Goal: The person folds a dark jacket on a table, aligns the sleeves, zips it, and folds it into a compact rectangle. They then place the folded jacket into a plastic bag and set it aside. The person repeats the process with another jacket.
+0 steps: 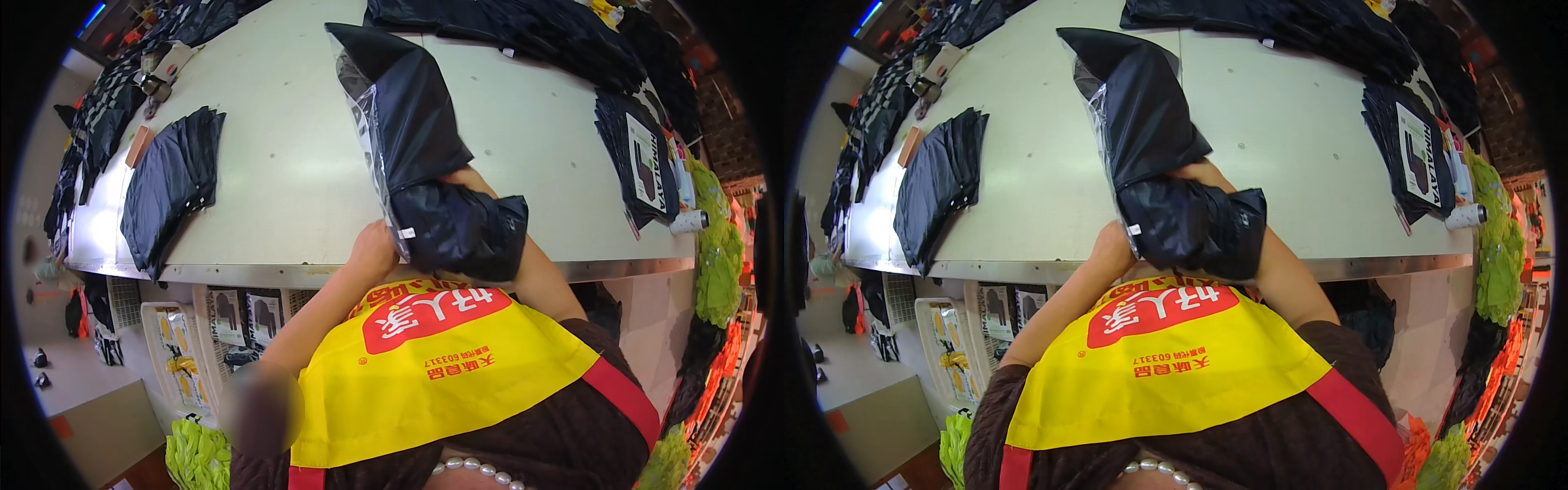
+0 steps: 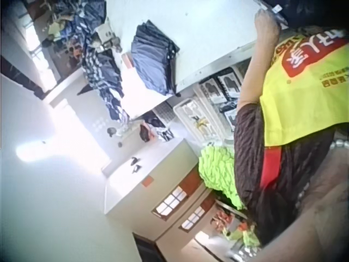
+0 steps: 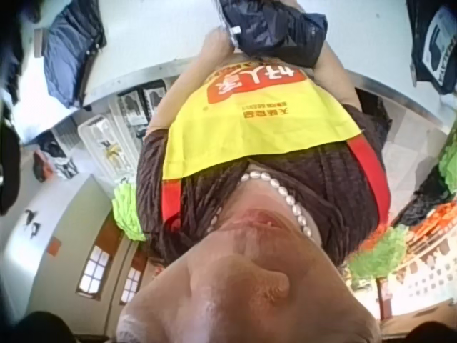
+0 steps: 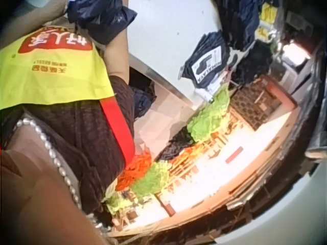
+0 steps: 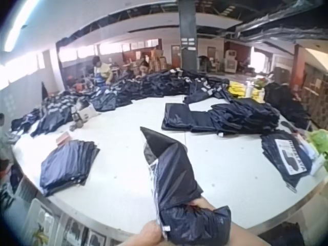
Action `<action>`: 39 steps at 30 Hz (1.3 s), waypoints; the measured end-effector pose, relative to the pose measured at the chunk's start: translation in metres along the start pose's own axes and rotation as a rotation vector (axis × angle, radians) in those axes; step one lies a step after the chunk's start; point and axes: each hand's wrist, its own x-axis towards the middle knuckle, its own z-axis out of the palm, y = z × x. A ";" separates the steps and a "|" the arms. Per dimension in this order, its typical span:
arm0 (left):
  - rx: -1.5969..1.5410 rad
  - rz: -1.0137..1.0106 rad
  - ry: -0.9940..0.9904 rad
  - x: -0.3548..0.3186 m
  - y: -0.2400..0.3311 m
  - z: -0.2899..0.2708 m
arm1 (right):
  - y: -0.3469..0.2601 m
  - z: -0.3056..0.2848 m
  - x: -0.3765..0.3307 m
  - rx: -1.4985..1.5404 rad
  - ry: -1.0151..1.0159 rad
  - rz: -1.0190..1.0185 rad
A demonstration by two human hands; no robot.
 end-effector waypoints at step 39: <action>-0.305 0.163 0.422 0.020 0.037 -0.037 | -0.055 -0.066 0.096 -0.787 0.291 -0.104</action>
